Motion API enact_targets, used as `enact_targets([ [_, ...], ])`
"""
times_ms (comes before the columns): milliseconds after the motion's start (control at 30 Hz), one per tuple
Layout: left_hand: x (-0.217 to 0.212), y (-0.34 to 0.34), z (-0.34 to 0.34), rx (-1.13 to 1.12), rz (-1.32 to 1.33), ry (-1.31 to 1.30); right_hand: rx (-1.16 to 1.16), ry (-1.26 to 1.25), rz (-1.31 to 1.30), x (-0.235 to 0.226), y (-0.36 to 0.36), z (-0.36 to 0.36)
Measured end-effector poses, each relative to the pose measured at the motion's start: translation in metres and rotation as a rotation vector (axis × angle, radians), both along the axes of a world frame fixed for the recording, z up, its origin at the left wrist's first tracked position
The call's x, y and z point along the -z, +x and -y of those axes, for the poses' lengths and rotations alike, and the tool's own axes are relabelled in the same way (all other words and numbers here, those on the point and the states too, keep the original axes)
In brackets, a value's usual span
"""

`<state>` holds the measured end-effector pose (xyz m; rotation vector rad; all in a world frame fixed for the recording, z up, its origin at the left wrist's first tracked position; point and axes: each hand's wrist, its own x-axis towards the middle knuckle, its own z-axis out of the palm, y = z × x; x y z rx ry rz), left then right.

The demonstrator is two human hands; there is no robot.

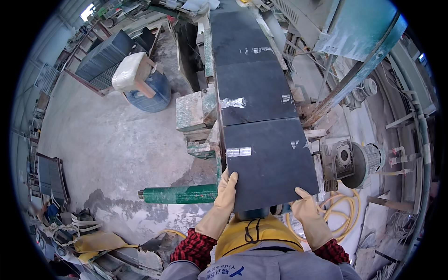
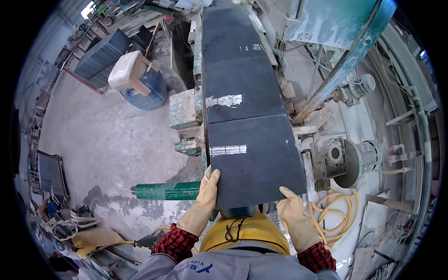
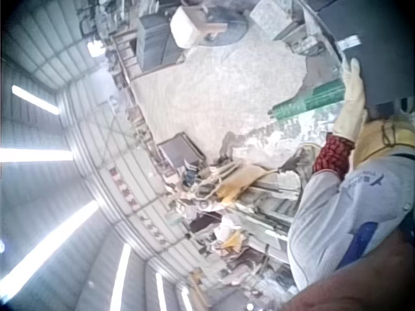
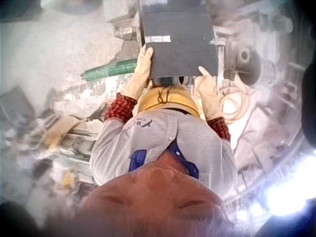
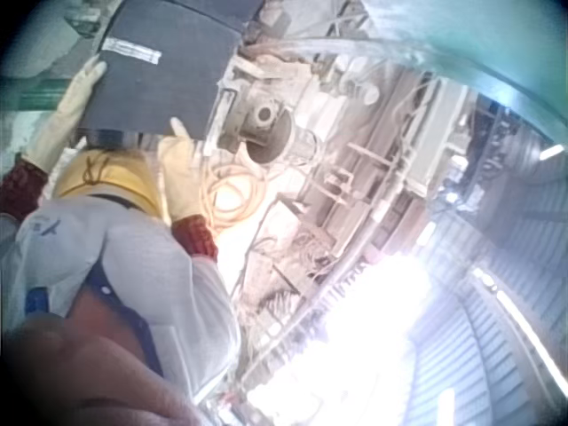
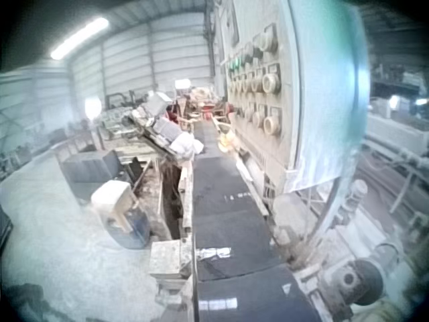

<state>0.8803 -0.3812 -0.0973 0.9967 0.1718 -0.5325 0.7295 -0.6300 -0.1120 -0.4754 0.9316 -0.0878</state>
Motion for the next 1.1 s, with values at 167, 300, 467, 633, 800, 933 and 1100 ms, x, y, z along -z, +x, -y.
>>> enact_targets([
  [167, -0.002, 0.009, 0.000, 0.029, 0.016, -0.054, 0.081, 0.059, -0.007, -0.007, 0.016, -0.004],
  [300, 0.009, 0.019, -0.011, 0.117, 0.018, 0.046, -0.354, 0.122, -0.122, -0.038, 0.018, 0.013],
  [467, -0.030, 0.060, -0.069, 0.334, 0.383, 1.038, -1.108, -0.134, -0.200, -0.080, 0.021, 0.051],
  [633, -0.043, 0.033, -0.119, 0.024, 0.320, 0.763, -0.883, -0.938, 0.291, -0.088, 0.044, 0.043],
  [800, -0.018, -0.070, -0.137, -0.044, 0.148, 0.699, -0.944, -1.984, 0.786, -0.099, 0.068, -0.028],
  [933, 0.002, -0.172, -0.159, -0.113, 0.060, 0.659, -1.102, -2.304, 0.724, -0.056, 0.069, -0.058],
  [1100, 0.005, -0.286, -0.194, -0.277, -0.058, 0.742, -1.059, -2.441, 0.781, -0.041, 0.066, -0.056],
])
